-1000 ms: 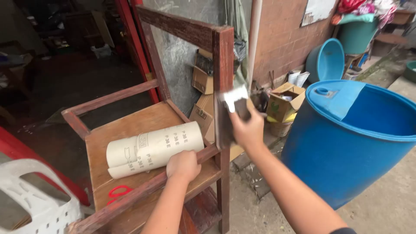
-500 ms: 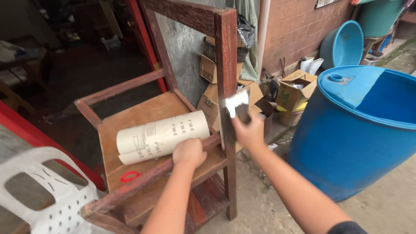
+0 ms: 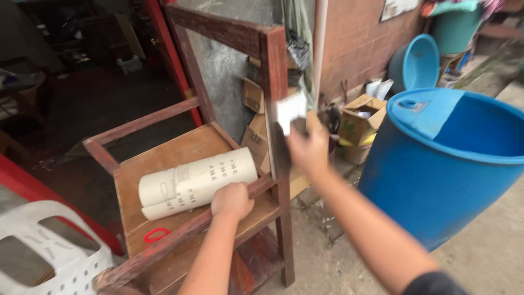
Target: Sanding a wooden chair using a manual hand sander to smooth the surface.
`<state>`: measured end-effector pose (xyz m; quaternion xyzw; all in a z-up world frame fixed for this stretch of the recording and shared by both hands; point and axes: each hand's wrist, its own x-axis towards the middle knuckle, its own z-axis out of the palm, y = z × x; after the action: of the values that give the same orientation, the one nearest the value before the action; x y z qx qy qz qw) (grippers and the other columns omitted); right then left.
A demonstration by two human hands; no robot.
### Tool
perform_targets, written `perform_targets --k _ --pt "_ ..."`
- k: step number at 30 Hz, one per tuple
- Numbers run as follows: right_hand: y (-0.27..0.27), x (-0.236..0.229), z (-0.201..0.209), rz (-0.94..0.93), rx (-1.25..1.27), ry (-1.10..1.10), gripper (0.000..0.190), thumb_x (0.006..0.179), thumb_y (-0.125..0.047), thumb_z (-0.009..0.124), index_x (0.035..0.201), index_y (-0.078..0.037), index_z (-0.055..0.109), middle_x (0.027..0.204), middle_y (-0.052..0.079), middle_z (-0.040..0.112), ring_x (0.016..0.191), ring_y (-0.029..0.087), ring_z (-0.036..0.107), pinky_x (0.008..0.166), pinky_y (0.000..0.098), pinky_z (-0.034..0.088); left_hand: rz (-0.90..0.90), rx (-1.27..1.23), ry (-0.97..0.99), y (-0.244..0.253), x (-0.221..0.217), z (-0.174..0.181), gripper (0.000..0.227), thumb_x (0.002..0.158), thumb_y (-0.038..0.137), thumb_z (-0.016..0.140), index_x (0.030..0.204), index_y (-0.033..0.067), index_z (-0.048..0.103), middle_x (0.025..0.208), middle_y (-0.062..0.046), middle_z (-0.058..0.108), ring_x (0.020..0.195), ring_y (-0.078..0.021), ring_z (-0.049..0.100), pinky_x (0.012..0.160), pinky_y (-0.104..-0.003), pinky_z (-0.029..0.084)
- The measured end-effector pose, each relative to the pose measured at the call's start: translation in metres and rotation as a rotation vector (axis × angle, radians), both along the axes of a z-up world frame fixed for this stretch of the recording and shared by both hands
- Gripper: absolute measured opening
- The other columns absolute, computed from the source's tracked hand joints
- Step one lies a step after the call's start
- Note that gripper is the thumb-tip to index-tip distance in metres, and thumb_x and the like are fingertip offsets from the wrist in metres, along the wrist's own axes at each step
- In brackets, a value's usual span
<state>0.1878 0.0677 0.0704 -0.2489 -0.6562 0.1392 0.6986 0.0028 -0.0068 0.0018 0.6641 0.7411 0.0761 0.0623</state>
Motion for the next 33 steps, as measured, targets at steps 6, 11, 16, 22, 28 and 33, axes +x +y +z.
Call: perform_targets --k 6,11,16,22,28,33 --pt "0.039 0.008 0.014 -0.227 0.034 -0.104 0.028 0.094 -0.027 0.075 0.103 0.0 0.075 0.091 0.014 0.074 0.086 0.019 0.069 0.076 0.0342 0.054 0.001 -0.056 0.029 -0.002 0.0 0.008 0.032 0.086 0.032 0.073 0.109 0.0095 0.076 0.113 -0.016 0.075 0.107 -0.0319 0.072 0.094 -0.044 0.057" --pt "-0.011 -0.005 0.14 -0.156 -0.212 -0.039 0.038 0.091 -0.035 0.077 0.101 0.001 0.071 0.083 0.016 0.072 0.075 0.022 0.066 0.067 0.0372 0.052 0.03 -0.025 -0.051 -0.007 0.001 0.004 0.031 0.084 0.027 0.073 0.11 0.0113 0.075 0.113 -0.015 0.073 0.108 -0.0329 0.07 0.095 -0.044 0.055" --pt "0.008 -0.002 0.012 -0.067 -0.01 0.0 0.036 0.091 -0.028 0.074 0.109 0.003 0.071 0.096 0.012 0.077 0.088 0.02 0.073 0.08 0.0348 0.056 0.025 -0.009 -0.015 -0.004 -0.001 0.007 0.032 0.083 0.027 0.074 0.111 0.0104 0.074 0.112 -0.015 0.072 0.108 -0.0326 0.07 0.094 -0.043 0.056" --pt "-0.005 -0.013 0.102 -0.196 -0.08 -0.037 0.036 0.089 -0.031 0.078 0.098 0.004 0.073 0.088 0.016 0.074 0.08 0.021 0.07 0.073 0.0368 0.055 0.021 -0.07 -0.002 -0.001 0.002 0.006 0.032 0.086 0.03 0.073 0.111 0.0103 0.074 0.112 -0.015 0.073 0.108 -0.0323 0.07 0.096 -0.043 0.055" --pt "-0.01 -0.016 0.114 -0.062 -0.108 0.018 0.036 0.089 -0.034 0.074 0.101 0.0 0.075 0.087 0.012 0.078 0.077 0.019 0.073 0.073 0.0338 0.057 0.023 -0.03 -0.017 0.004 -0.002 -0.001 0.03 0.081 0.024 0.072 0.108 0.0095 0.075 0.113 -0.016 0.073 0.108 -0.033 0.07 0.096 -0.043 0.055" --pt "0.018 -0.008 0.014 -0.212 -0.098 -0.088 0.039 0.084 -0.03 0.079 0.105 0.001 0.075 0.091 0.019 0.076 0.085 0.028 0.073 0.079 0.0385 0.056 0.028 -0.021 -0.01 -0.005 -0.001 0.013 0.031 0.083 0.027 0.072 0.109 0.0097 0.075 0.113 -0.017 0.072 0.107 -0.0349 0.07 0.094 -0.044 0.056"
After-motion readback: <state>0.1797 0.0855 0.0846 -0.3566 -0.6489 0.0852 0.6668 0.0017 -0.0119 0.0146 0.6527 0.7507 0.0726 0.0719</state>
